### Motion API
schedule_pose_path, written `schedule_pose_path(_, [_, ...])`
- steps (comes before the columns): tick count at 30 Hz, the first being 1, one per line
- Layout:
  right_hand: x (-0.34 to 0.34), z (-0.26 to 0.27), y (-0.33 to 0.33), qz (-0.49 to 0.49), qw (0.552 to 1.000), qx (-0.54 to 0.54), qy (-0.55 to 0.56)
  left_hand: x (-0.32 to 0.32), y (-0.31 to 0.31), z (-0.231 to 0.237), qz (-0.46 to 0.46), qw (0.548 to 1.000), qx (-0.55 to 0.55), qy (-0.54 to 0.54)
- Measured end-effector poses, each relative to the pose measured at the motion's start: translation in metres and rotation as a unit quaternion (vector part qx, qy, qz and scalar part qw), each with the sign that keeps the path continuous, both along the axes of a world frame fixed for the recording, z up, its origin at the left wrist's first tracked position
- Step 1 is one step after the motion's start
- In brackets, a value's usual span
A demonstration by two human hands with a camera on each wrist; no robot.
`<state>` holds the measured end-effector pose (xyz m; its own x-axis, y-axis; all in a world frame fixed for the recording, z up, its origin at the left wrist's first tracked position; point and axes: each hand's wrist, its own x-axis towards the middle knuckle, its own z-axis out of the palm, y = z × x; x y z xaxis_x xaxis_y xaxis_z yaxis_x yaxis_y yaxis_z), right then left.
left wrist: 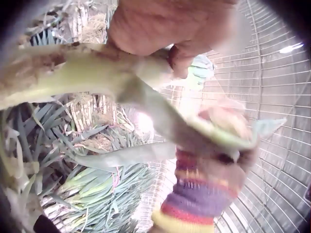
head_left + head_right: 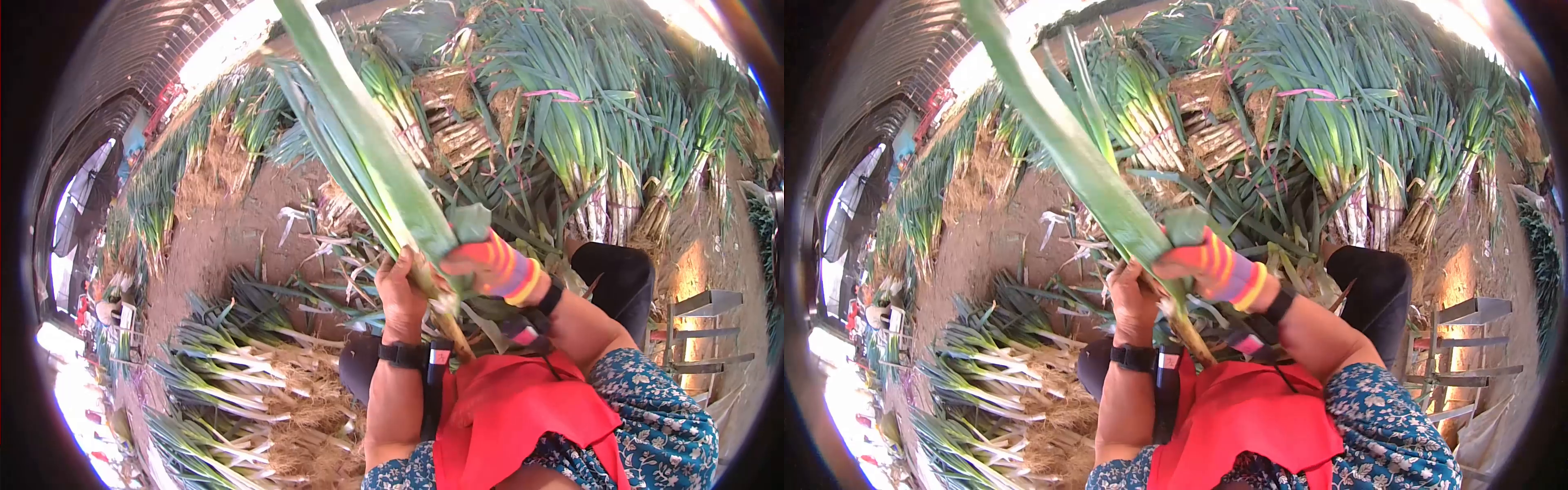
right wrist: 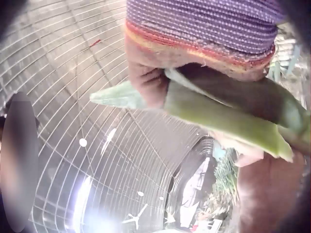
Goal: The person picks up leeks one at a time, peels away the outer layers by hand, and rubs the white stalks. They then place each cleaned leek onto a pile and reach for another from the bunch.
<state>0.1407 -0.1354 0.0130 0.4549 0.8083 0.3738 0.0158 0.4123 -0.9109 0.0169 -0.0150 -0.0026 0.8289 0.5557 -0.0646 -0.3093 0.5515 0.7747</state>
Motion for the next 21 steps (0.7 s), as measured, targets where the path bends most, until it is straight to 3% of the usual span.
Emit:
schedule_pose_path(1, [0.001, -0.007, -0.012, 0.109, 0.985, -0.048, 0.124, 0.0, -0.007, 0.01, 0.057, 0.998, -0.01, 0.017])
schedule_pose_path(2, [0.003, -0.014, -0.024, 0.215, 0.941, -0.094, 0.243, 0.0, -0.006, 0.011, 0.064, 0.998, -0.013, 0.019])
schedule_pose_path(4, [0.001, 0.003, -0.065, 0.155, 0.944, -0.183, 0.226, -0.004, -0.001, 0.014, 0.112, 0.994, -0.003, -0.013])
schedule_pose_path(5, [0.011, -0.036, -0.076, 0.094, 0.979, -0.176, 0.031, -0.005, 0.002, 0.012, 0.149, 0.988, -0.014, -0.038])
schedule_pose_path(6, [0.022, -0.075, -0.09, 0.028, 0.973, -0.158, -0.167, -0.008, 0.012, 0.004, 0.174, 0.984, -0.02, -0.042])
schedule_pose_path(7, [0.025, -0.083, -0.112, -0.004, 0.938, -0.266, -0.222, -0.015, 0.016, 0.007, 0.172, 0.984, -0.032, -0.037])
schedule_pose_path(8, [0.027, -0.092, -0.134, -0.039, 0.888, -0.366, -0.274, -0.022, 0.018, 0.012, 0.168, 0.984, -0.042, -0.032])
schedule_pose_path(10, [0.035, -0.142, -0.161, -0.09, 0.677, -0.63, -0.369, -0.03, 0.023, 0.016, 0.166, 0.986, 0.025, -0.016])
schedule_pose_path(11, [0.038, -0.137, -0.156, -0.095, 0.686, -0.62, -0.369, -0.032, 0.023, 0.017, 0.155, 0.987, 0.034, -0.024])
schedule_pose_path(13, [0.034, -0.116, -0.158, 0.055, 0.509, -0.644, -0.569, -0.032, 0.018, 0.013, 0.147, 0.989, 0.016, -0.029])
schedule_pose_path(14, [0.029, -0.103, -0.15, 0.05, 0.516, -0.64, -0.567, -0.033, 0.016, 0.007, 0.142, 0.99, -0.002, -0.028])
schedule_pose_path(16, [0.014, -0.071, -0.113, -0.113, 0.654, -0.526, -0.532, -0.031, 0.013, 0.002, 0.132, 0.991, -0.021, -0.021])
schedule_pose_path(18, [-0.005, -0.058, -0.09, -0.102, 0.798, -0.359, -0.473, -0.029, 0.008, 0.002, 0.143, 0.989, -0.024, -0.023])
schedule_pose_path(20, [-0.03, -0.105, -0.078, -0.079, 0.838, -0.202, -0.501, -0.029, 0.001, 0.006, 0.147, 0.989, -0.023, -0.025])
schedule_pose_path(21, [-0.042, -0.115, -0.078, -0.082, 0.838, -0.197, -0.502, -0.028, -0.001, 0.008, 0.153, 0.988, -0.032, -0.023])
